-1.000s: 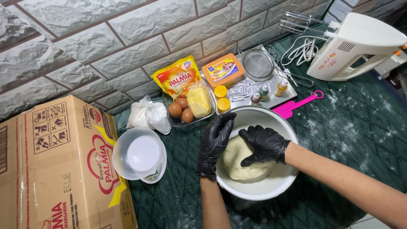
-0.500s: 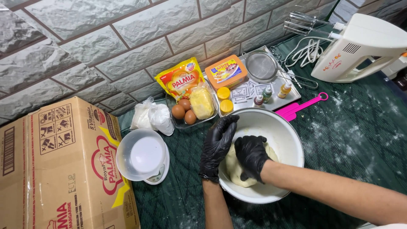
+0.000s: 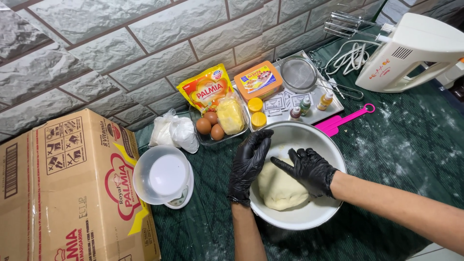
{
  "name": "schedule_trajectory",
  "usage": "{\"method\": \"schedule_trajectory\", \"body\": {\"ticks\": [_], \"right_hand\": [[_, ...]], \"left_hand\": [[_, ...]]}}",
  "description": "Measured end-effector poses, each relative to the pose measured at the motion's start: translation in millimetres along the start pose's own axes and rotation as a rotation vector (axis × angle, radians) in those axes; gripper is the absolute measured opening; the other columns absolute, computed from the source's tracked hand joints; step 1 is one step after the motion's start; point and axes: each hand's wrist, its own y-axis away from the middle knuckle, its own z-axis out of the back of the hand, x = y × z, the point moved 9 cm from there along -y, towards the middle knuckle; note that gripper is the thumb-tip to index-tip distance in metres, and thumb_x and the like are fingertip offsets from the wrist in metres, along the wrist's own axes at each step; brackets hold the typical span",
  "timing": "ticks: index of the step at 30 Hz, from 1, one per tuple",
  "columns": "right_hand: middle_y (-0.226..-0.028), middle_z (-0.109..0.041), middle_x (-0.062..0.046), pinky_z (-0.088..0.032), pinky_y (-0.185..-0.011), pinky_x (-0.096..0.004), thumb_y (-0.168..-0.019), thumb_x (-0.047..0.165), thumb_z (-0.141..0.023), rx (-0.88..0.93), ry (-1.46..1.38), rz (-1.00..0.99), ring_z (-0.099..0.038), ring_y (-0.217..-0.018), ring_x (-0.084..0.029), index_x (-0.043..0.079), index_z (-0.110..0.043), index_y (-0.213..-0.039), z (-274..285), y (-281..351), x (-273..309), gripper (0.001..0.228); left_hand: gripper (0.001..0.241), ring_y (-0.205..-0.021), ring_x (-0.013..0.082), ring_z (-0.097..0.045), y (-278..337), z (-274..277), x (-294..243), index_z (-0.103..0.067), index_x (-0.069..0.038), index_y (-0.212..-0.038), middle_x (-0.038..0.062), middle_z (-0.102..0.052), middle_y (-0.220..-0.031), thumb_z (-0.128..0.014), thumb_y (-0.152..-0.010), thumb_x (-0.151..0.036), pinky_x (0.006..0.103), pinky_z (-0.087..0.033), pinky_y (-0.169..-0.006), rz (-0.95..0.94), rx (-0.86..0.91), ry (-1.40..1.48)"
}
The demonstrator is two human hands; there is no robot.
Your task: The person is kneading a ball of dough in a white mixing bowl using both hands at a steady, efficient pace.
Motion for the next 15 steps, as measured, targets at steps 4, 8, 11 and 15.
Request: {"method": "schedule_trajectory", "body": {"ticks": [4, 8, 11, 15], "right_hand": [[-0.129, -0.053, -0.018, -0.058, -0.084, -0.046, -0.043, 0.042, -0.1, 0.08, 0.163, 0.21, -0.069, -0.097, -0.037, 0.026, -0.011, -0.164, -10, 7, -16, 0.151], [-0.119, -0.055, -0.015, -0.058, -0.076, -0.051, -0.061, 0.036, -0.091, -0.018, -0.182, 0.318, -0.067, -0.094, -0.04, 0.024, -0.041, -0.149, 29, 15, -7, 0.102], [-0.11, -0.055, -0.007, -0.059, -0.071, -0.049, -0.059, 0.039, -0.09, -0.165, -0.301, 0.33, -0.065, -0.089, -0.036, 0.032, -0.055, -0.137, 44, 20, -2, 0.086], [-0.097, -0.059, 0.001, -0.059, -0.063, -0.045, -0.05, 0.058, -0.09, -0.252, -0.135, 0.233, -0.069, -0.076, -0.028, 0.034, -0.056, -0.128, 82, 40, 11, 0.089]], "left_hand": [[0.024, -0.105, 0.0188, -0.068, 2, 1, 1, -0.071, -0.004, -0.122, 0.015, -0.073, -0.106, -0.061, -0.103, -0.015, 0.0373, -0.054, -0.098, -0.002, -0.016, 0.009], [0.024, -0.106, 0.0194, -0.068, 3, 0, 5, -0.071, -0.005, -0.122, 0.016, -0.073, -0.108, -0.061, -0.102, -0.016, 0.0361, -0.054, -0.099, -0.01, -0.016, -0.013], [0.025, -0.107, 0.0213, -0.069, 2, -2, 0, -0.071, -0.004, -0.122, 0.018, -0.073, -0.109, -0.061, -0.103, -0.016, 0.0375, -0.053, -0.101, -0.007, -0.008, -0.011], [0.025, -0.109, 0.0214, -0.069, 3, 1, 12, -0.071, -0.004, -0.123, 0.017, -0.074, -0.11, -0.062, -0.102, -0.015, 0.0369, -0.053, -0.101, 0.003, -0.022, 0.028]]}}
